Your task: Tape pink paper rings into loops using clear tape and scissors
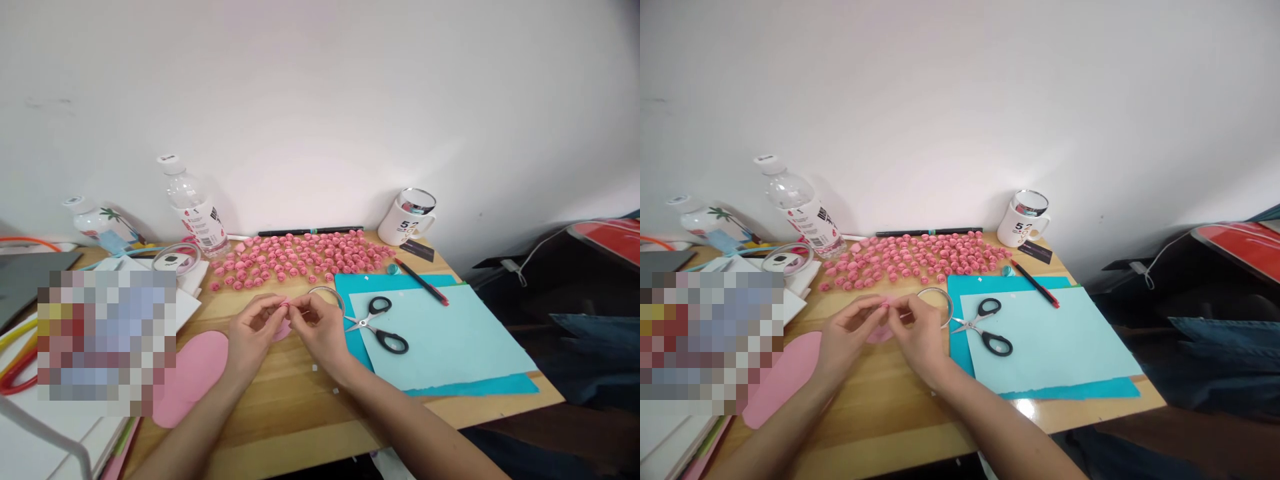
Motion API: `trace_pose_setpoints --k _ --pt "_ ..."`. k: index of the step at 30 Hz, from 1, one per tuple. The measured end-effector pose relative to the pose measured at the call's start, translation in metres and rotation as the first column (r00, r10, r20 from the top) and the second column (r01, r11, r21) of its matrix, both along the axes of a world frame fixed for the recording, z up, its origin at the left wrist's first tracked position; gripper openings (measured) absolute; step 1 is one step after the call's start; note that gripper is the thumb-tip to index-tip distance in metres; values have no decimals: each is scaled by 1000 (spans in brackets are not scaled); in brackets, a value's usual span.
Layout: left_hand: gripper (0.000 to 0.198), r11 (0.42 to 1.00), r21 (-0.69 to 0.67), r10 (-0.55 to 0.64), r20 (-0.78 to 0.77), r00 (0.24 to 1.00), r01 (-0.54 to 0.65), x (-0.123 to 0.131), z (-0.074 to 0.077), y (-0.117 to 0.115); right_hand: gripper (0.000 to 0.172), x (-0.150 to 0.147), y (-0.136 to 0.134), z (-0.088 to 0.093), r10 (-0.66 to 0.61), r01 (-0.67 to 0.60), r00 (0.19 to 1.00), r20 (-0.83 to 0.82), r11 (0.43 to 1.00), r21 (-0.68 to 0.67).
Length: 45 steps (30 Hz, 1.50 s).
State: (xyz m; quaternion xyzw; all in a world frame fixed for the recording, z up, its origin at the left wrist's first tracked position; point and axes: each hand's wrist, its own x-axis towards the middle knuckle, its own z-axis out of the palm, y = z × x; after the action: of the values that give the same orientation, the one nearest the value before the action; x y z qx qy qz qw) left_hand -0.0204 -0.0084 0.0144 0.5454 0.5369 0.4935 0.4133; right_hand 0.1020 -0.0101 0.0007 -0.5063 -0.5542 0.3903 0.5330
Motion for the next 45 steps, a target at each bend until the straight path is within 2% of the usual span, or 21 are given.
trace_pose_setpoints --k 5,11,17,27,33,40,45 --pt "19 1000 -18 6 24 1000 -5 -2 -1 1 10 1 0 3 -5 6 1000 25 1000 -5" --pt "19 999 -37 6 97 995 -2 -4 -7 2 10 2 0 4 36 -39 998 -53 997 -66" --pt "16 999 31 -5 38 999 4 -2 -4 1 8 3 1 2 12 -23 995 -95 993 -114" --pt "15 999 36 -21 33 999 20 -3 -7 3 13 5 3 1 71 -118 966 -251 977 -178" --pt "17 1000 26 -17 37 999 16 -3 -8 2 10 5 3 1 28 -44 993 -111 988 -149" --pt "19 1000 30 1 9 1000 -1 -2 -7 2 11 5 3 0 36 -49 995 -94 989 -139" --pt "17 998 55 -8 -22 1000 10 0 -5 1 8 6 4 -3 -28 36 993 116 997 -67"
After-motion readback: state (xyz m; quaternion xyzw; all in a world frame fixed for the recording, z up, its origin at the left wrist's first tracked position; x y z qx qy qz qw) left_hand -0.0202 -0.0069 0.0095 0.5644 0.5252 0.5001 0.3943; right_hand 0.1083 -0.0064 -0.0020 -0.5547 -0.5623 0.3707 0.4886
